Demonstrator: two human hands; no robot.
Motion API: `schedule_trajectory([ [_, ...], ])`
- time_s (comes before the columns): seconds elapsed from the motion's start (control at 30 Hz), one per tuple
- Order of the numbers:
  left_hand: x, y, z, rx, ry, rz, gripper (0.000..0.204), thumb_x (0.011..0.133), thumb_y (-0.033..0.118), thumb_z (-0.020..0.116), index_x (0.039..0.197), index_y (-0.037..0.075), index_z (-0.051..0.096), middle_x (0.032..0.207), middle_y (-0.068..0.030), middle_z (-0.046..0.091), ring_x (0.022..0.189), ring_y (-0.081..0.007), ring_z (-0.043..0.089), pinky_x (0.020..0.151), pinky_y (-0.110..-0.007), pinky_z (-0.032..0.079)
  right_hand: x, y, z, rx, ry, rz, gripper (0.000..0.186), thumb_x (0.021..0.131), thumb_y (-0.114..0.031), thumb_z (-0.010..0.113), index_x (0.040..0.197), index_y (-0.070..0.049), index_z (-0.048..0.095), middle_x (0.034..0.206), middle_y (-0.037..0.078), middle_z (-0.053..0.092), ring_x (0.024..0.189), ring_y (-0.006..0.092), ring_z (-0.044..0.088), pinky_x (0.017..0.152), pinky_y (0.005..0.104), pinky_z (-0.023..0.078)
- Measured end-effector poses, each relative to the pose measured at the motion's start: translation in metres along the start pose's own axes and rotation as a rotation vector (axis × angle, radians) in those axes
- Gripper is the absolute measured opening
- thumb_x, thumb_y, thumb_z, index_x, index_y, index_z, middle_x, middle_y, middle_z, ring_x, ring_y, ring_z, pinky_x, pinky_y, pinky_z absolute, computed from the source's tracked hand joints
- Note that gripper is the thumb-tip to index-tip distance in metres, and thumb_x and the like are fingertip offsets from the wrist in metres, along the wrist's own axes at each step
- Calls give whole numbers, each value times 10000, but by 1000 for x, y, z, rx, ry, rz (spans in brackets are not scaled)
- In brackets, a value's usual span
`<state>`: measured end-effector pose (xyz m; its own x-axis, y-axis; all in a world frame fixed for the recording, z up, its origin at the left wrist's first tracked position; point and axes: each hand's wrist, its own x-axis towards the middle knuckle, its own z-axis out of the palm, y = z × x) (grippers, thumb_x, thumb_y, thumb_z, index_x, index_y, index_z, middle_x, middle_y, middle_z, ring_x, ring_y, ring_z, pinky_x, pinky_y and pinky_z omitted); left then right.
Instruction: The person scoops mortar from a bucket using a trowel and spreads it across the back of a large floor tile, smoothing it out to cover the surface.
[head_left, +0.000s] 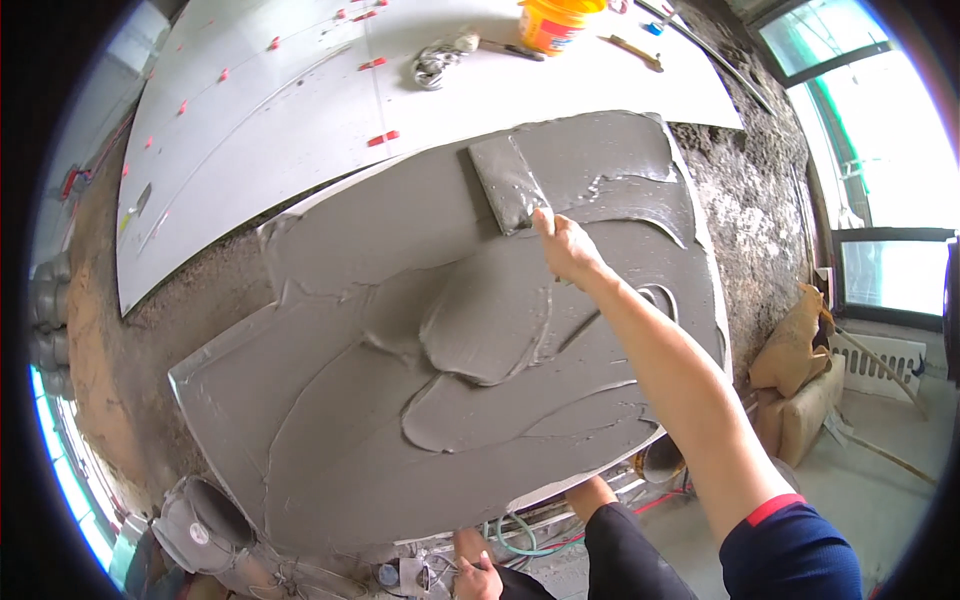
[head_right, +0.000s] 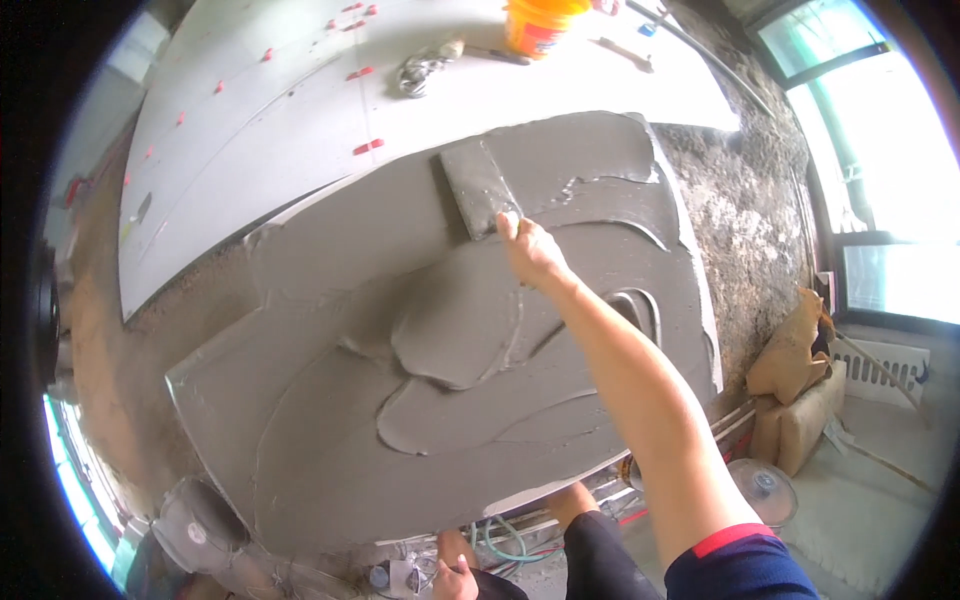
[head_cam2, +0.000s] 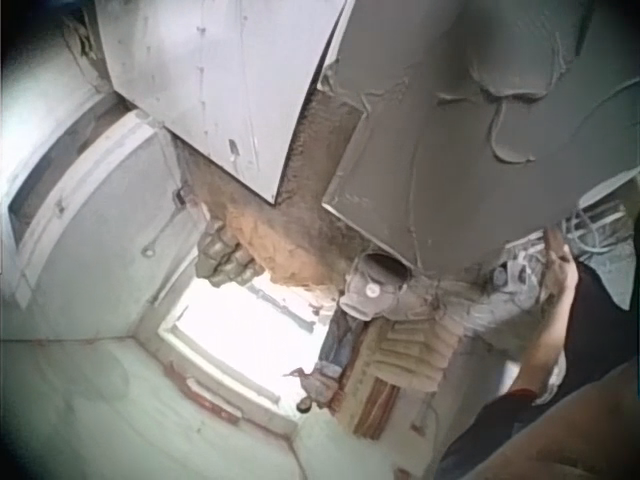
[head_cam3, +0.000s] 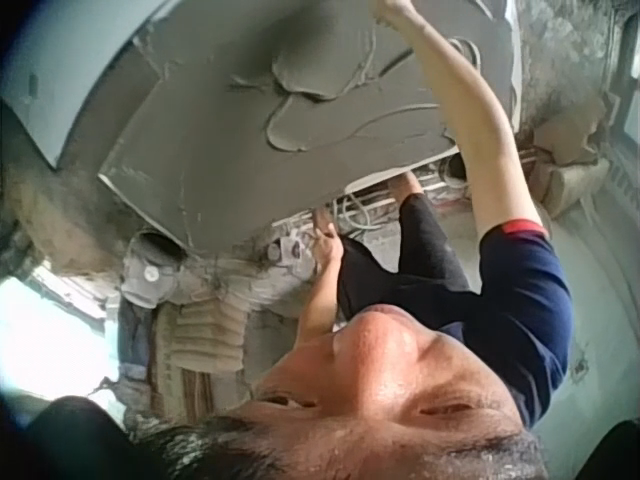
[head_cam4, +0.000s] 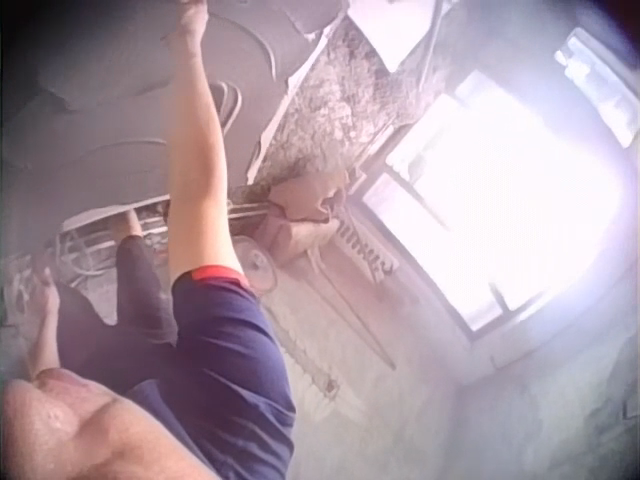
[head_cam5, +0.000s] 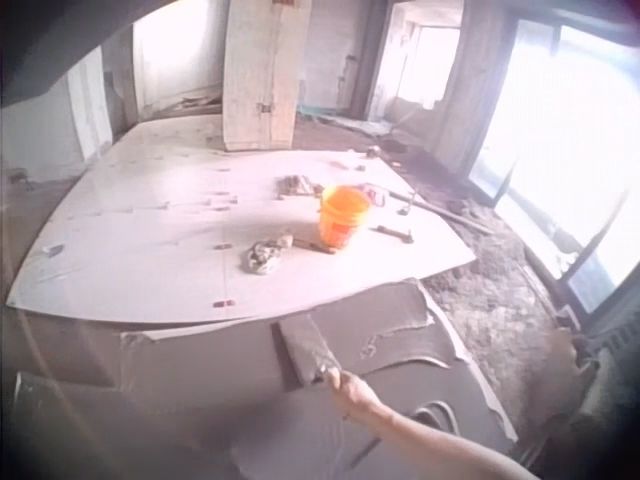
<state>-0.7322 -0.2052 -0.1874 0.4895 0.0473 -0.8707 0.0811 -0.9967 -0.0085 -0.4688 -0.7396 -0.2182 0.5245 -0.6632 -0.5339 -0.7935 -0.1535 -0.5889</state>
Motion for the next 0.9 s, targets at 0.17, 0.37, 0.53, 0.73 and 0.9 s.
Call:
schedule_trajectory([
  [0.17,9,-62,24,17,156,-103,793,919,687,312,1498,145,316,1256,-307,566,1022,-462,622,786,-547,518,-42,-76,96,70,-157,-18,705,957,-592,367,1098,64,584,963,289,659,823,405,669,760,456,526],
  [0.37,0,-40,-6,-85,238,-14,677,948,576,388,1371,48,430,1032,-190,683,777,-383,671,674,-478,525,-55,-102,190,33,-73,-107,681,968,-568,362,1120,62,574,1051,311,639,1012,465,605,895,482,474],
  [0.53,-2,-61,-28,-104,119,-166,661,914,539,506,1247,-31,524,928,-259,686,846,-402,684,727,-478,534,-103,-159,249,56,-218,-79,659,976,-547,362,1127,65,553,1099,326,618,1056,481,584,905,491,466],
  [0.73,1,-52,-34,-165,103,-126,633,915,520,518,1241,-21,511,893,-265,681,802,-426,678,702,-500,535,-109,-123,269,-48,-250,-327,512,969,-478,430,1094,17,470,989,358,622,941,462,633,782,526,513],
  [0.9,17,-92,29,81,322,122,651,1007,547,300,1469,90,342,1065,-127,688,531,-315,609,492,-356,488,-118,-87,207,-314,-3,-304,382,976,-388,458,1030,-9,466,825,290,657,779,483,638,718,551,509],
])
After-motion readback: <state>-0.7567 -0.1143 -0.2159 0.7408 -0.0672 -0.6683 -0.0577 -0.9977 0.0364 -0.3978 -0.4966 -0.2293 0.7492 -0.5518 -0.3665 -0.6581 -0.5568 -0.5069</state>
